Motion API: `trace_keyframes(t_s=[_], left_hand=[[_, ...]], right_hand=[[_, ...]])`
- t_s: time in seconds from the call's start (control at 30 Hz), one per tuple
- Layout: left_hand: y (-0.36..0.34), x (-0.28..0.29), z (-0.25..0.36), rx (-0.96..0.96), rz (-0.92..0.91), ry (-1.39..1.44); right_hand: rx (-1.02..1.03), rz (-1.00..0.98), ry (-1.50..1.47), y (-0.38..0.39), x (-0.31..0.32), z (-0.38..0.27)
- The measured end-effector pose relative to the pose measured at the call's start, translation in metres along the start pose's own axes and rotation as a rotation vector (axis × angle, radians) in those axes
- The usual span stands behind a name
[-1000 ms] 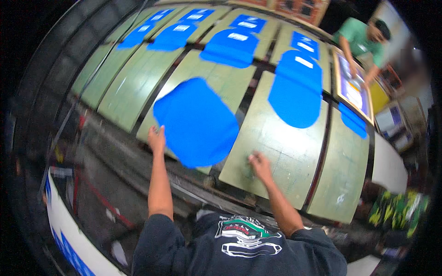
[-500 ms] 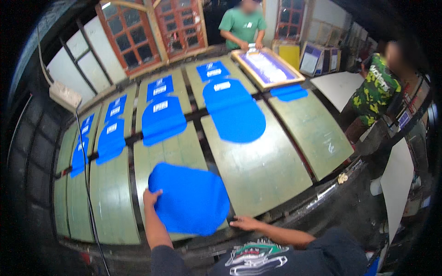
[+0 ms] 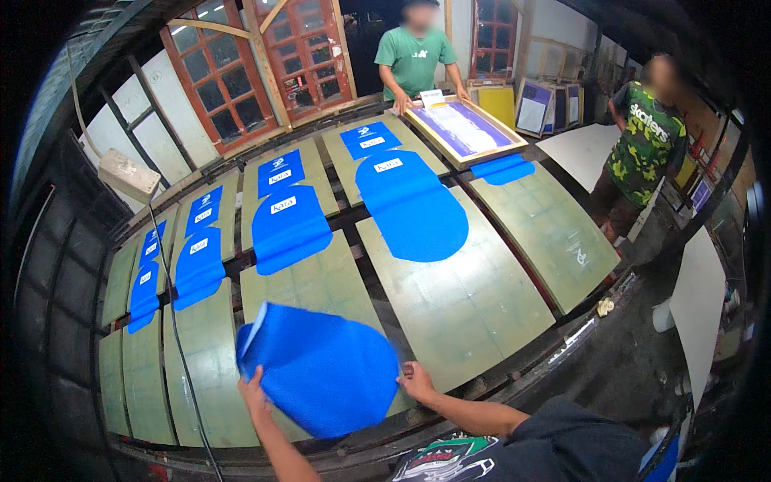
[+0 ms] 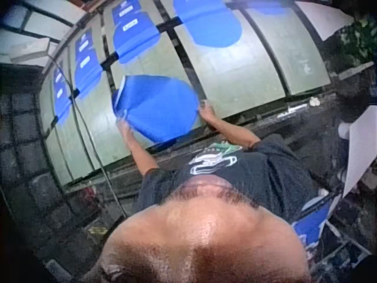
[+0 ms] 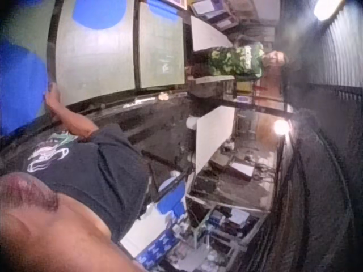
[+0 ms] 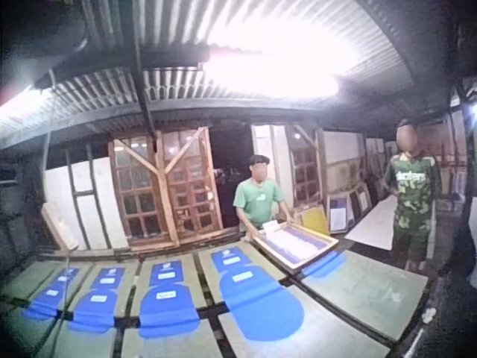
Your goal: The person uses a heat gun to warm blue vinyl sheets on a flat surface, then smooths and positions them by hand. Another person works nearby on a separate frame. The person repeatedly applies heat and adjusts the vinyl across multiple sections.
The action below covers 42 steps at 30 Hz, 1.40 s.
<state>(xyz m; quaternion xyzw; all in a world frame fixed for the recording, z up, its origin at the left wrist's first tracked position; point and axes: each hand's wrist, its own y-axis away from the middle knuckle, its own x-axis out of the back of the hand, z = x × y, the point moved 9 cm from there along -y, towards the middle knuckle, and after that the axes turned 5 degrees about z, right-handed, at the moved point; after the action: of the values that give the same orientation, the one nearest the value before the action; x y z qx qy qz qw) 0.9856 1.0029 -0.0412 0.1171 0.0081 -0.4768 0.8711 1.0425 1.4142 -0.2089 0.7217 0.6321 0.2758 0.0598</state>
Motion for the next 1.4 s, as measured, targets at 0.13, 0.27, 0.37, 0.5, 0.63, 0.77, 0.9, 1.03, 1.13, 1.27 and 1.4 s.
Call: trace_keyframes(t_s=[0.13,0.27,0.37,0.5,0.63,0.77,0.9,1.03,1.13,1.27,1.4], left_hand=[[-0.002,0.097,-0.017,0.064,0.216,-0.297],[-0.024,0.196,-0.062,-0.119,0.471,-1.16],[-0.006,0.22,-0.077,-0.092,0.525,-1.222],[0.022,0.168,-0.044,-0.311,0.576,-1.404],[0.039,0.121,-0.005,-0.2,0.442,-1.445],[0.047,0.131,0.004,-0.561,0.628,-1.332],[0.04,0.137,0.003,-0.418,0.527,-1.452],[0.028,0.142,-0.009,-0.483,0.431,-1.586],[0.04,0.111,0.004,-0.583,0.512,-1.638],[0.016,0.133,-0.011,-0.525,0.493,-1.581],[-0.018,0.139,-0.037,-0.374,0.335,-1.688]], right_hand=[[0.167,0.088,0.05,0.001,0.003,-0.015],[0.316,0.139,-0.026,0.013,0.018,-0.044],[0.279,0.144,-0.05,0.012,0.049,-0.041],[0.305,0.184,-0.106,0.013,0.087,-0.052],[0.278,0.079,-0.105,0.025,0.086,-0.064],[0.24,0.054,-0.134,0.036,0.082,-0.064],[0.218,0.098,-0.097,0.04,0.076,-0.045],[0.311,0.065,-0.04,0.039,0.06,-0.048],[0.393,-0.01,0.091,0.033,0.036,-0.06],[0.77,-0.089,0.411,0.032,-0.025,-0.09],[1.021,-0.308,0.834,0.052,-0.081,-0.088]])
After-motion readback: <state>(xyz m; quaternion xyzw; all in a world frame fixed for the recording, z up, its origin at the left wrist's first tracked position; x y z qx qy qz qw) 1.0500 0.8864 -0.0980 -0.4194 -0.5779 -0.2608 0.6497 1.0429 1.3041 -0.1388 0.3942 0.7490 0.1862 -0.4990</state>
